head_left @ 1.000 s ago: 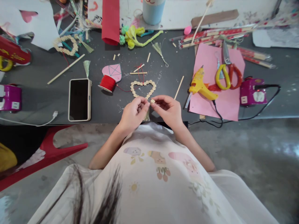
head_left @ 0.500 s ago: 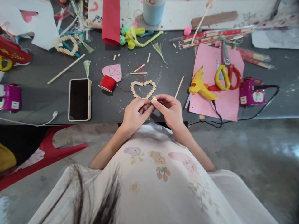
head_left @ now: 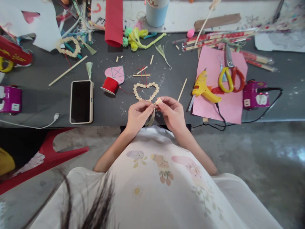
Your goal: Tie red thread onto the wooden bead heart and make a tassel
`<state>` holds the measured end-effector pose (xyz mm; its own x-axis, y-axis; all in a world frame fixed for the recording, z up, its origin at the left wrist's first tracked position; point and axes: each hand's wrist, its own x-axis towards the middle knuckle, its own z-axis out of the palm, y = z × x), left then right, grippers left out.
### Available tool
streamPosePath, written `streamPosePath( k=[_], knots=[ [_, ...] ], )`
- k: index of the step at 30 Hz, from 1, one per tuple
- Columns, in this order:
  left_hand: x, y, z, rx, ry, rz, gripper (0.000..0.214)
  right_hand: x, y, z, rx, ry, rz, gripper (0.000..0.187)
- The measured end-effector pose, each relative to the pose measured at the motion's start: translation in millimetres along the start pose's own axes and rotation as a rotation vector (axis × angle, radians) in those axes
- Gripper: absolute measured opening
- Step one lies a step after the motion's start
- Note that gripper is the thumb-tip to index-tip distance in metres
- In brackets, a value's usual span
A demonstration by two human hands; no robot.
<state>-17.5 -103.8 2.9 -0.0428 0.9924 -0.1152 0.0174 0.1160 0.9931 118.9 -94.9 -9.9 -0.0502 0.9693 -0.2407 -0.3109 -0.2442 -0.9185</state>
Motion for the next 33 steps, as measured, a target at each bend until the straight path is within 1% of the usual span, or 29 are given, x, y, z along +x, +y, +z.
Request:
streamPosePath(
  k=[3,7,11,14,16,19,24,28,33],
  knots=[
    [-1,3,2.1,0.05,0.069,-0.014,0.016,0,2,-2,-0.064,-0.001,-0.031,0.025],
    [-3,6,5.4,0.12,0.127,0.037,0.019,2,3,-3,-0.119,0.018,-0.09,0.027],
    [-3,6,8.1,0.103,0.187,0.111,0.014,2,3,-2,-0.14,0.037,-0.107,0.028],
    [-1,4,9.7,0.04,0.214,0.144,0.008,0,4,0,-0.136,0.047,-0.099,0.027],
    [0,2,10.7,-0.024,0.2,0.137,0.006,-1,4,1,-0.101,0.04,-0.084,0.025],
    [-2,0,11.2,-0.075,0.135,0.091,0.007,-3,4,0,-0.012,0.025,-0.062,0.019],
    [-10,-2,8.0,-0.015,0.038,0.001,0.009,-5,4,-3,0.042,0.016,-0.036,0.016],
    [-17,-4,3.8,-0.049,-0.008,-0.085,0.012,-8,7,-5,-0.001,-0.009,-0.01,0.02],
    [-23,-6,0.8,-0.157,-0.024,-0.228,0.016,-13,7,-6,-0.137,-0.011,-0.021,0.021]
  ],
)
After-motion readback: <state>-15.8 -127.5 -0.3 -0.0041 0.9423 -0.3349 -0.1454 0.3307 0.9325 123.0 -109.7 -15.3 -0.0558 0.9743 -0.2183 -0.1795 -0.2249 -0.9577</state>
